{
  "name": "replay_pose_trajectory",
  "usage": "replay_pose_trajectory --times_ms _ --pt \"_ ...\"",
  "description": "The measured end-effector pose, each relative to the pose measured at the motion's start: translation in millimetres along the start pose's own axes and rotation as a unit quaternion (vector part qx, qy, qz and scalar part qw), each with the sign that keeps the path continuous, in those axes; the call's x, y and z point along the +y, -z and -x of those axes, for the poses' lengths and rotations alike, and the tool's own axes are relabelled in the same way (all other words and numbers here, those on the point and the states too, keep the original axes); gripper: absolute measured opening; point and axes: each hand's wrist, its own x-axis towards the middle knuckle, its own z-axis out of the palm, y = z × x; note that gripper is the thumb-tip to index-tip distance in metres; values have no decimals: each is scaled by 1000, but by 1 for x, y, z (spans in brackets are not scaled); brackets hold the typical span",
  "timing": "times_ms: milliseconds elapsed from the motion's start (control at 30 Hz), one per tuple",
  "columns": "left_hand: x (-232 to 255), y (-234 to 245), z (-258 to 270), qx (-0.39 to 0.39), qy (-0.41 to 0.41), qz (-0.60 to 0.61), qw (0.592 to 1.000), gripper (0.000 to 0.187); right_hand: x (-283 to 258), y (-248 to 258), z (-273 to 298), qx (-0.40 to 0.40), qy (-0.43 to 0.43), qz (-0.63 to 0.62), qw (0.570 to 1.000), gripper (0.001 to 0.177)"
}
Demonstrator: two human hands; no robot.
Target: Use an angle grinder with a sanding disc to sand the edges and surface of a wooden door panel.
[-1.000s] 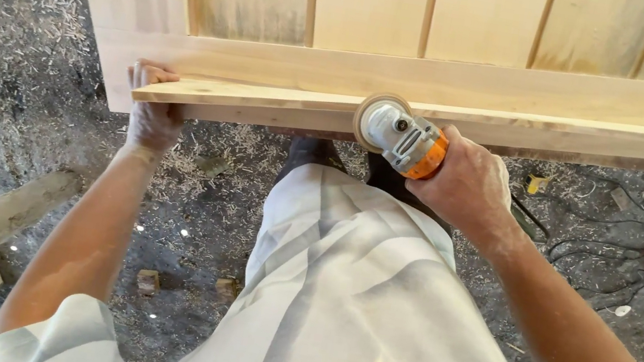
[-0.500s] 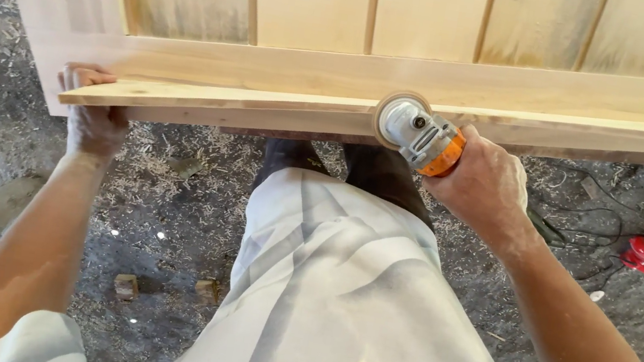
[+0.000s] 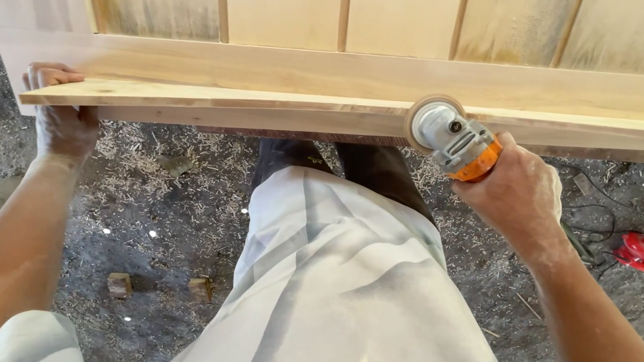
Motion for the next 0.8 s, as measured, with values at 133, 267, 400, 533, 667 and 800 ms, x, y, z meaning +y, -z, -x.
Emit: replay_pose_trajectory --times_ms 133,267,400,533,667,800 --pt "-7 -2 3 -9 4 -1 1000 25 14 8 2 5 -14 29 999 51" --pt "-24 -12 14 -8 8 -29 1000 23 49 1 7 -1 -10 48 999 50" --pt "-11 -7 7 -7 17 -18 1000 24 85 -1 13 -14 -25 52 998 53" --pt "7 -2 7 5 45 -50 998 29 105 7 27 -4 -33 34 999 60" --pt "42 22 -8 59 33 42 997 45 106 13 42 44 -45 1 998 58" --pt "50 44 -11 -31 222 238 945 51 100 12 41 78 -49 -46 995 59"
